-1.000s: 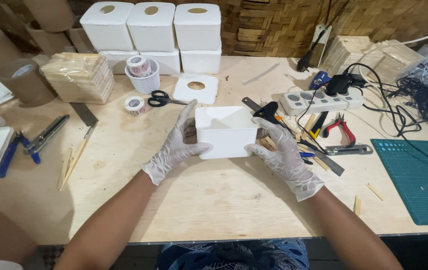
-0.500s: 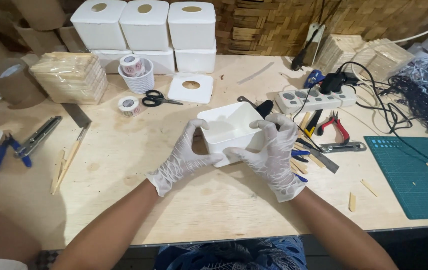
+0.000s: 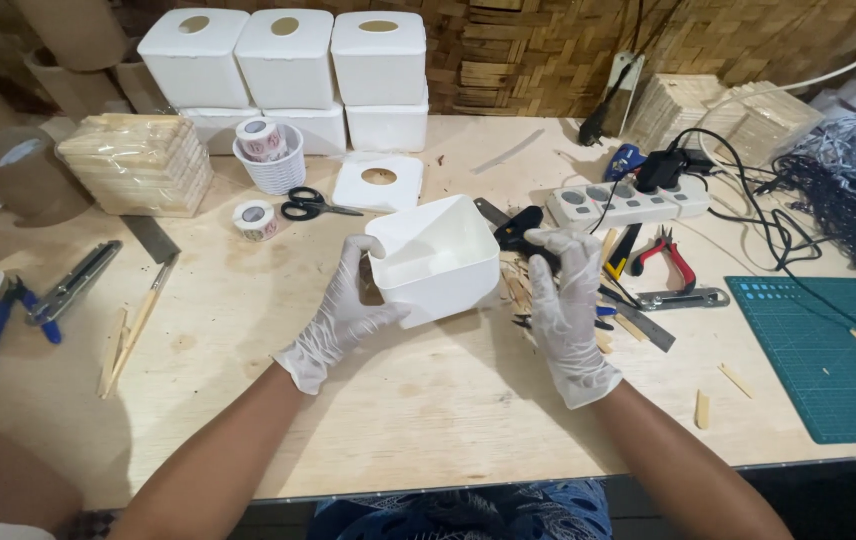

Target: Assembling a white container by gluing wooden sticks to its exterior using a glue gun and pliers

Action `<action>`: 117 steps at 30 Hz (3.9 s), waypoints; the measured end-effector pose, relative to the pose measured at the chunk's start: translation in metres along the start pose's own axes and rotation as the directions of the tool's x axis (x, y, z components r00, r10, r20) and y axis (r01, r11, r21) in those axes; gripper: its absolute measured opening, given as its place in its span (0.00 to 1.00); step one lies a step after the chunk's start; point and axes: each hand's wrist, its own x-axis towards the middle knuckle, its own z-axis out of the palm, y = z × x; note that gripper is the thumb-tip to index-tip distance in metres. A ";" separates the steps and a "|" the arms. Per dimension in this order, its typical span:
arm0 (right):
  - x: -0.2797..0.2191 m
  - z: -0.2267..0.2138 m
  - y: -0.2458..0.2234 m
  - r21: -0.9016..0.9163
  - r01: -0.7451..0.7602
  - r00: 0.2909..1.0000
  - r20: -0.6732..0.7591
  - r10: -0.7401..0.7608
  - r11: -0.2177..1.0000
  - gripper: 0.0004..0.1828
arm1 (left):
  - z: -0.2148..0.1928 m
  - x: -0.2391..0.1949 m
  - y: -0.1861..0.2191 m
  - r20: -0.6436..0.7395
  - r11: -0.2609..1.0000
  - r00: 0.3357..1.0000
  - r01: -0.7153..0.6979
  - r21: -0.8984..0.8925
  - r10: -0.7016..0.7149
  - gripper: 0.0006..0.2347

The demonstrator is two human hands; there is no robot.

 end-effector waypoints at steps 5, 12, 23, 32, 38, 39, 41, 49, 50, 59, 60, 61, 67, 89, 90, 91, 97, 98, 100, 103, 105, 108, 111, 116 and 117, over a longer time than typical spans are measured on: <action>0.009 -0.013 0.015 0.274 -0.433 0.879 -0.081 0.469 0.859 0.09 | -0.010 0.009 -0.011 0.025 0.997 0.998 -0.055 -0.052 0.057 0.33; 0.016 -0.018 0.024 0.490 -0.524 0.795 -0.013 0.607 0.697 0.07 | -0.004 0.003 0.004 -0.004 0.997 0.998 -0.070 0.044 0.070 0.32; 0.022 -0.029 0.008 0.704 -0.634 0.765 0.510 0.393 0.321 0.42 | 0.012 0.007 0.034 -0.056 0.934 0.983 -0.145 0.327 0.173 0.41; 0.018 -0.033 -0.034 0.747 -0.653 0.753 0.658 -0.007 -0.121 0.54 | 0.038 -0.012 0.051 0.028 0.353 0.653 -0.444 0.824 0.757 0.19; 0.014 -0.037 -0.043 0.677 -0.722 0.692 0.711 -0.125 -0.142 0.59 | 0.065 -0.020 0.065 0.137 0.160 0.543 -0.465 0.871 0.829 0.12; 0.013 -0.036 -0.043 0.678 -0.721 0.693 0.710 -0.124 -0.141 0.59 | 0.065 -0.022 0.064 0.138 0.160 0.542 -0.466 0.870 0.829 0.12; 0.009 -0.036 -0.041 0.646 -0.743 0.669 0.725 -0.167 -0.173 0.61 | 0.067 -0.024 0.060 0.164 0.150 0.509 -0.519 0.842 0.845 0.09; 0.000 -0.030 -0.027 0.585 -0.807 0.589 0.785 -0.193 -0.080 0.68 | 0.069 -0.026 0.048 0.149 0.107 0.422 -0.525 0.845 0.894 0.07; 0.001 -0.030 -0.027 0.584 -0.810 0.582 0.791 -0.192 -0.047 0.69 | 0.062 -0.027 0.036 0.253 0.057 0.521 -0.507 0.860 0.815 0.07; 0.005 -0.036 -0.043 0.577 -0.812 0.584 0.797 -0.153 -0.094 0.70 | 0.061 -0.032 0.055 0.229 0.023 0.511 -0.439 0.898 0.828 0.10; 0.002 -0.035 -0.038 0.575 -0.813 0.583 0.798 -0.155 -0.093 0.70 | 0.062 -0.034 0.058 0.227 0.023 0.511 -0.438 0.899 0.829 0.10; -0.002 -0.034 -0.033 0.574 -0.811 0.585 0.798 -0.145 -0.115 0.71 | 0.063 -0.036 0.061 0.208 0.047 0.498 -0.451 0.891 0.842 0.07; 0.015 -0.030 -0.045 0.658 -0.741 0.669 0.740 -0.071 -0.132 0.65 | 0.057 -0.032 0.048 0.160 0.094 0.461 -0.480 0.872 0.873 0.07; 0.016 -0.036 0.002 0.459 -0.117 0.935 -0.248 0.254 0.881 0.31 | 0.209 -0.050 0.050 0.318 0.140 0.593 -0.597 0.790 0.740 0.07; 0.015 -0.036 0.003 0.460 -0.117 0.935 -0.248 0.254 0.880 0.31 | 0.208 -0.051 0.049 0.318 0.138 0.593 -0.596 0.791 0.740 0.07; 0.015 -0.036 0.003 0.451 -0.125 0.941 -0.230 0.250 0.884 0.31 | 0.207 -0.051 0.048 0.333 0.194 0.632 -0.616 0.763 0.700 0.05; 0.020 -0.038 -0.013 0.439 -0.160 0.939 -0.210 0.274 0.884 0.31 | 0.206 -0.056 0.049 0.334 0.357 0.673 -0.671 0.650 0.660 0.04; 0.021 -0.038 -0.015 0.467 -0.144 0.940 -0.210 0.267 0.873 0.32 | 0.207 -0.056 0.046 0.338 0.384 0.683 -0.676 0.628 0.648 0.04; 0.020 -0.036 -0.008 0.484 -0.155 0.940 -0.196 0.280 0.861 0.33 | 0.213 -0.066 0.042 0.399 0.454 0.675 -0.724 0.519 0.620 0.04; 0.025 -0.039 -0.018 0.416 -0.154 0.963 -0.140 0.231 0.896 0.32 | 0.220 -0.076 0.030 0.488 0.508 0.656 -0.755 0.415 0.576 0.04; 0.028 -0.045 -0.020 0.329 -0.129 0.982 -0.090 0.167 0.936 0.28 | 0.220 -0.069 0.022 0.515 0.490 0.650 -0.759 0.428 0.558 0.04; 0.032 -0.056 0.001 0.059 -0.212 0.977 -0.019 0.213 0.976 0.06 | 0.206 -0.052 0.020 0.448 0.358 0.749 -0.640 0.680 0.488 0.05; 0.042 -0.066 0.032 -0.364 -0.346 0.922 0.038 0.385 0.865 0.09 | 0.179 -0.055 0.034 0.472 0.208 0.766 -0.596 0.776 0.437 0.07; 0.034 -0.048 0.068 -0.507 -0.464 0.701 0.292 0.651 0.726 0.24 | 0.138 -0.070 -0.012 0.464 0.185 0.857 -0.505 0.843 0.223 0.11; 0.032 -0.042 0.074 -0.506 -0.466 0.703 0.286 0.651 0.726 0.24 | 0.126 -0.064 0.005 0.469 0.182 0.854 -0.510 0.841 0.225 0.11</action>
